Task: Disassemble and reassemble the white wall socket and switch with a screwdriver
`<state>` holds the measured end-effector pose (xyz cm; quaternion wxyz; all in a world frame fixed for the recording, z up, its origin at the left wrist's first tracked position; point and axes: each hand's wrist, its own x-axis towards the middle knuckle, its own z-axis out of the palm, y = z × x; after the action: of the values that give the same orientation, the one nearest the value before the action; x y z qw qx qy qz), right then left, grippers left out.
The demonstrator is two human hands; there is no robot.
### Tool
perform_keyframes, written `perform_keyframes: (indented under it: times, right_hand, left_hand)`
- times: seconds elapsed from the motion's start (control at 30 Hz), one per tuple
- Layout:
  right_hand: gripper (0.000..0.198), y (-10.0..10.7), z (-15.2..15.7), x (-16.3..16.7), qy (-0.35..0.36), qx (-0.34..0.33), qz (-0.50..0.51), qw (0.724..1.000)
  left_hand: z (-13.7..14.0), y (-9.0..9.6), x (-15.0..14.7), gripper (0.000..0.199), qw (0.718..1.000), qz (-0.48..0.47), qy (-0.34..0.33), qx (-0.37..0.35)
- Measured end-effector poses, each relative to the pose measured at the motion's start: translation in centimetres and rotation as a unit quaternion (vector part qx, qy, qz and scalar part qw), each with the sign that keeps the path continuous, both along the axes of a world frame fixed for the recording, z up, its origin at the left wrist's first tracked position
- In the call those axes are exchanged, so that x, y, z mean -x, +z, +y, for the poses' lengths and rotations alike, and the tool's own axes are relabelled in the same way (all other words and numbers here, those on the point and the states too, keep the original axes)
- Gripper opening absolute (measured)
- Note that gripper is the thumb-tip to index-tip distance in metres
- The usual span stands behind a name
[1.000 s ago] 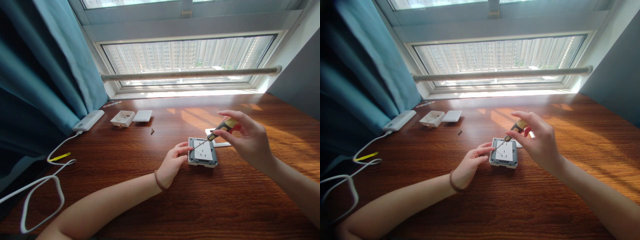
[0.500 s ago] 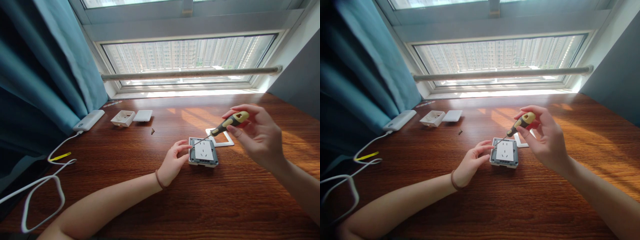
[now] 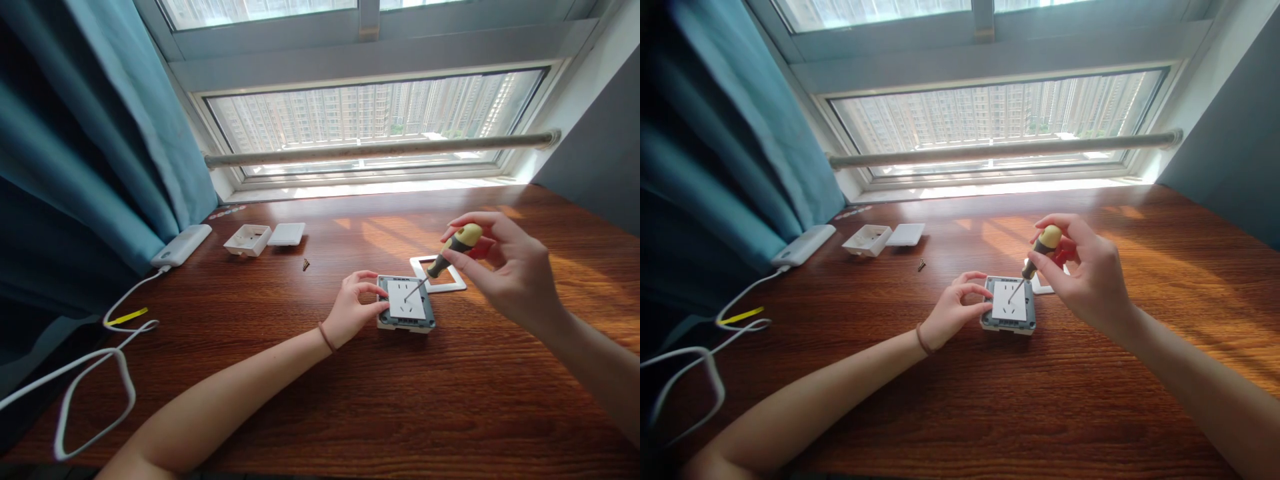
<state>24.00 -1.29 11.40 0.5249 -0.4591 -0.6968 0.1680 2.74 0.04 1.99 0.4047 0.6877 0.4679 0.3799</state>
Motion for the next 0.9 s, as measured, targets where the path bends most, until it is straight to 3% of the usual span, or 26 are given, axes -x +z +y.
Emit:
perform_keyframes:
  times: [0.27, 0.53, 0.9]
  right_hand:
    - [0.033, 0.14, -0.2, 0.25, -0.016, -0.021, -0.071, 0.997]
    - [0.033, 0.05, -0.47, 0.3, -0.013, -0.052, -0.092, 0.994]
    - [0.032, 0.03, -0.6, 0.15, 0.001, -0.057, -0.103, 0.993]
  left_hand:
    - [0.12, -0.16, -0.26, 0.008, 0.999, -0.033, 0.004, 0.041]
    - [0.31, -0.08, -0.35, 0.002, 0.999, -0.03, 0.004, 0.029]
    - [0.31, 0.14, -0.46, 0.005, 0.992, 0.016, -0.01, -0.124]
